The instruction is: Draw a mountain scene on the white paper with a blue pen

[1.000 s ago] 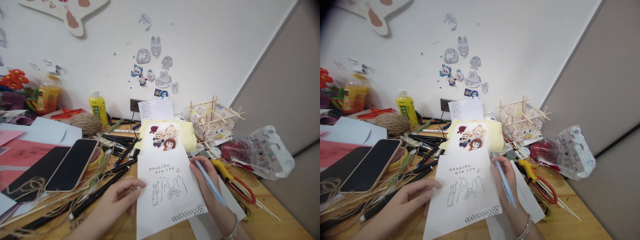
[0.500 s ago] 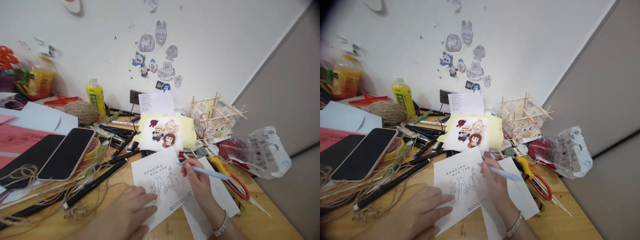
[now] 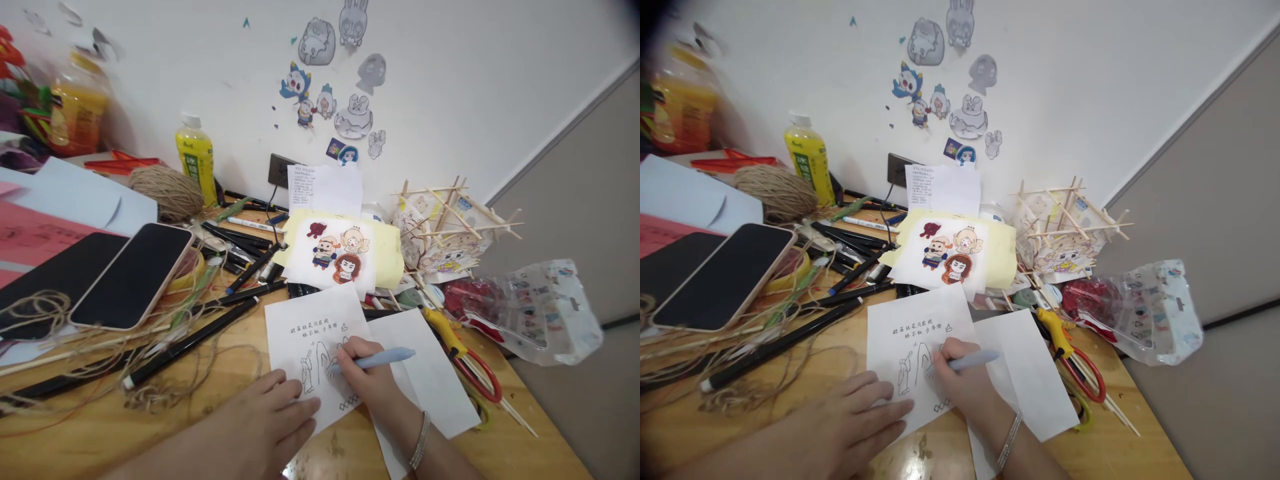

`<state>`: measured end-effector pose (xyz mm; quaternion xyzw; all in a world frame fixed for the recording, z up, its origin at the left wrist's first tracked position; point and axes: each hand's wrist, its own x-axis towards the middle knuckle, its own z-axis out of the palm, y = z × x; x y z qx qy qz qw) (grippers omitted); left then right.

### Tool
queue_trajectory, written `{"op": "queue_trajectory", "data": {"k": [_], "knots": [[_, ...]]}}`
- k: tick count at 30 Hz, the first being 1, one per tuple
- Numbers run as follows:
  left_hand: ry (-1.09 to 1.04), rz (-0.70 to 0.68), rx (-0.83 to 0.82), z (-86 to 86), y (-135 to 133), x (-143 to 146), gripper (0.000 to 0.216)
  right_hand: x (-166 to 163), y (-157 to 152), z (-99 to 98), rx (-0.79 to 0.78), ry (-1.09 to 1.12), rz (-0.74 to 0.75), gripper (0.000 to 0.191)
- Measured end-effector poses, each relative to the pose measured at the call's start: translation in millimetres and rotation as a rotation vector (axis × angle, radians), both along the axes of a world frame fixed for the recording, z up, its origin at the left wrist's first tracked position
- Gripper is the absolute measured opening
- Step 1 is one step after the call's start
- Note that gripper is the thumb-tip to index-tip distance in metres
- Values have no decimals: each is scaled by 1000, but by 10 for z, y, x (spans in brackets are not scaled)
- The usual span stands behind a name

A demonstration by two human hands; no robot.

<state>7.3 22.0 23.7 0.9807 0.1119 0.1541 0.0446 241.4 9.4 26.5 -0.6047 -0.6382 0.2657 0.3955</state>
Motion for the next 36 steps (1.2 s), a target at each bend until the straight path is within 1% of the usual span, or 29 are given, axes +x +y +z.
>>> {"op": "queue_trajectory", "data": {"k": [6,12,15,18,24,28,32,36], "knots": [[-9,0,40,-20,-5,38,37,11,-6,24,-10,-70,49,36],[-51,-26,95,35,14,42,36,16,-6,10,38,-151,86,35],[-31,-26,100,53,20,43,37,18,-10,14,42,-143,97,36],[-9,-39,101,68,24,37,38,16,-22,32,37,-122,78,38],[9,-36,37,93,16,23,39,4,-37,71,0,-67,47,42],[1,-36,23,97,21,25,40,-7,-41,88,-23,-14,17,45],[-7,-35,17,114,23,22,40,-12,-33,82,-20,5,10,48],[-7,-39,14,120,19,20,37,-7,-33,67,-33,18,7,46]]}}
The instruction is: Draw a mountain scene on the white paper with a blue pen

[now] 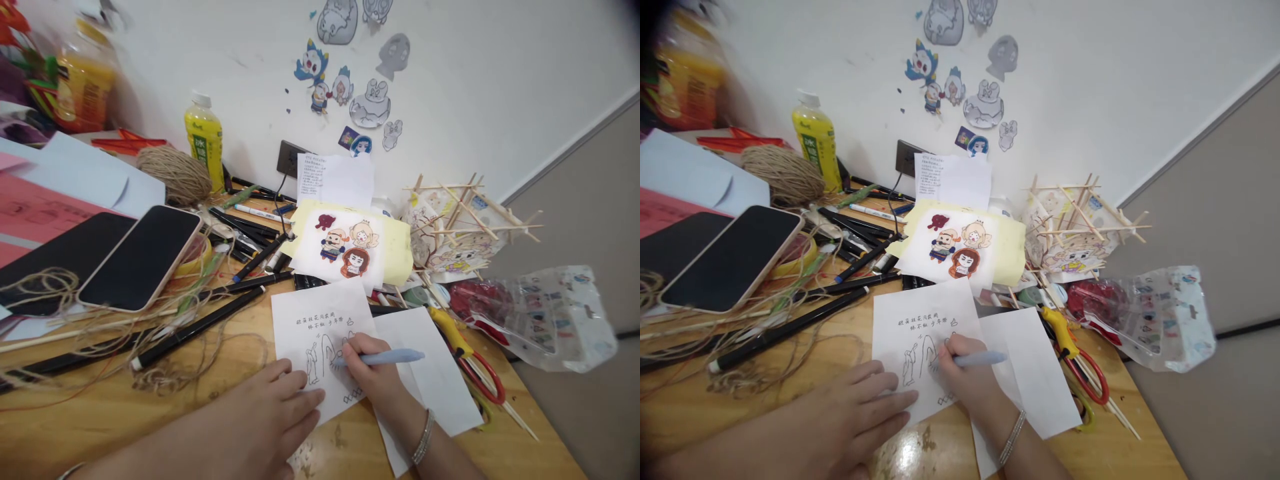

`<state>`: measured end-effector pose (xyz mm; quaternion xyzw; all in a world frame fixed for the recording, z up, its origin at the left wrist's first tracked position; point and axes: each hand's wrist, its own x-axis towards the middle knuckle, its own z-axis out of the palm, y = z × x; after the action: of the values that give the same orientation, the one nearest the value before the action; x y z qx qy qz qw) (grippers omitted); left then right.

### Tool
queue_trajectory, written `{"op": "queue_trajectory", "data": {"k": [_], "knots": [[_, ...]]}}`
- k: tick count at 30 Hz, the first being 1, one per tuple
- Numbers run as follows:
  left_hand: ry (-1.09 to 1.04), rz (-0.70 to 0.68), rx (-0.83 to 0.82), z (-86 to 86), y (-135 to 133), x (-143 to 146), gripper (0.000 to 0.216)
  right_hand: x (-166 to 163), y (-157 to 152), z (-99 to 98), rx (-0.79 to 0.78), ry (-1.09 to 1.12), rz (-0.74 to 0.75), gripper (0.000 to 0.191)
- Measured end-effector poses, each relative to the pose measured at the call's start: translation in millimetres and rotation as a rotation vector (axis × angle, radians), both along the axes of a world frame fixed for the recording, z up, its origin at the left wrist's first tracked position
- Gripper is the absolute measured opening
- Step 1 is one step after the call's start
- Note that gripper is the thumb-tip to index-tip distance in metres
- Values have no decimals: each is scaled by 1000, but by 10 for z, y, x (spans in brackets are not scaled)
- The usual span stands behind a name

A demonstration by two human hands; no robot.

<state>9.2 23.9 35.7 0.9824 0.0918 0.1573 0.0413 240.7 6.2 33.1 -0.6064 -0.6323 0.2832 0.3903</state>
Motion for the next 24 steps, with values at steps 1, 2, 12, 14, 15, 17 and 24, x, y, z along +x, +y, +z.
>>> {"op": "queue_trajectory", "data": {"k": [1,2,12,14,15,17,24], "knots": [[2,-1,4,-5,-1,-2,38,1,-3,-2,-4,4,-2,46],[1,-2,8,-12,-3,-4,39,1,-6,-4,-9,8,-3,45],[-7,16,5,-31,-30,-6,39,-5,0,-8,20,-28,10,43],[-12,15,-9,-18,-25,5,39,1,-7,-21,24,-33,10,43],[-9,14,-18,-11,-21,10,40,6,-11,-29,26,-26,-5,43],[3,20,-34,6,-10,19,38,21,-13,-38,35,27,-80,43],[-79,77,28,-29,72,23,26,122,79,64,289,411,-524,41]]}}
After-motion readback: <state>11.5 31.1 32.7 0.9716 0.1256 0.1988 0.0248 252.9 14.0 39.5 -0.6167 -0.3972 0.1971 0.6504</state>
